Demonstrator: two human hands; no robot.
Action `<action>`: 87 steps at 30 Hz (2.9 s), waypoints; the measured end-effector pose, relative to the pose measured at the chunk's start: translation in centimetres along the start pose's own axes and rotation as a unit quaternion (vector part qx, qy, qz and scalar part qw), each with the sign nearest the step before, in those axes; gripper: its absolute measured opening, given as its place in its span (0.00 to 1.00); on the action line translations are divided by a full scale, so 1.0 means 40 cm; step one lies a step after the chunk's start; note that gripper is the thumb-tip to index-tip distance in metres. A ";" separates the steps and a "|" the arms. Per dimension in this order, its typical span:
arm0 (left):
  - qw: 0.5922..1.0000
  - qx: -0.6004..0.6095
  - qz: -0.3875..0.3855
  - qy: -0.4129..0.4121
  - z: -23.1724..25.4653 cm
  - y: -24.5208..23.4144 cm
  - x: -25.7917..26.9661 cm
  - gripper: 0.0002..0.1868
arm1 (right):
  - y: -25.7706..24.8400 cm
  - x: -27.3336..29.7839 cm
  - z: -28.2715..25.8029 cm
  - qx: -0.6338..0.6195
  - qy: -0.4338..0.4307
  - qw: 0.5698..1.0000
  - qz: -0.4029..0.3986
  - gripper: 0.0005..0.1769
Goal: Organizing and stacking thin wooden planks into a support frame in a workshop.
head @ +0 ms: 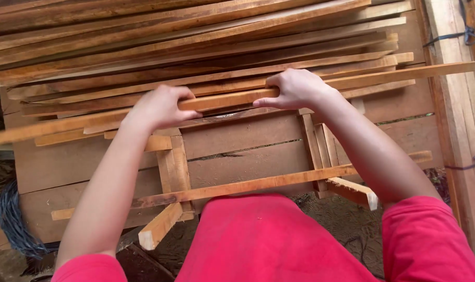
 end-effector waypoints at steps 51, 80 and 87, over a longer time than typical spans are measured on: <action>0.993 -0.002 -0.066 -0.102 -0.248 0.807 -0.103 0.32 | 0.692 0.063 0.146 -0.021 0.069 0.993 -0.098 0.37; 0.987 -0.011 0.151 0.048 -0.260 0.955 -0.014 0.23 | 0.775 0.195 0.103 -0.005 -0.023 0.952 0.305 0.31; 0.997 -0.003 0.052 -0.061 -0.308 0.916 -0.010 0.28 | 0.805 0.192 0.118 0.001 -0.015 0.964 0.267 0.28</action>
Point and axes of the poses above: each hand's wrist, its own x-axis away from the middle knuckle, its own y-axis out of the palm, z = x × y, the point moved 6 cm from there along -x, towards the middle knuckle, and after that the axes turned 2 degrees about x, right-handed, at the moved point
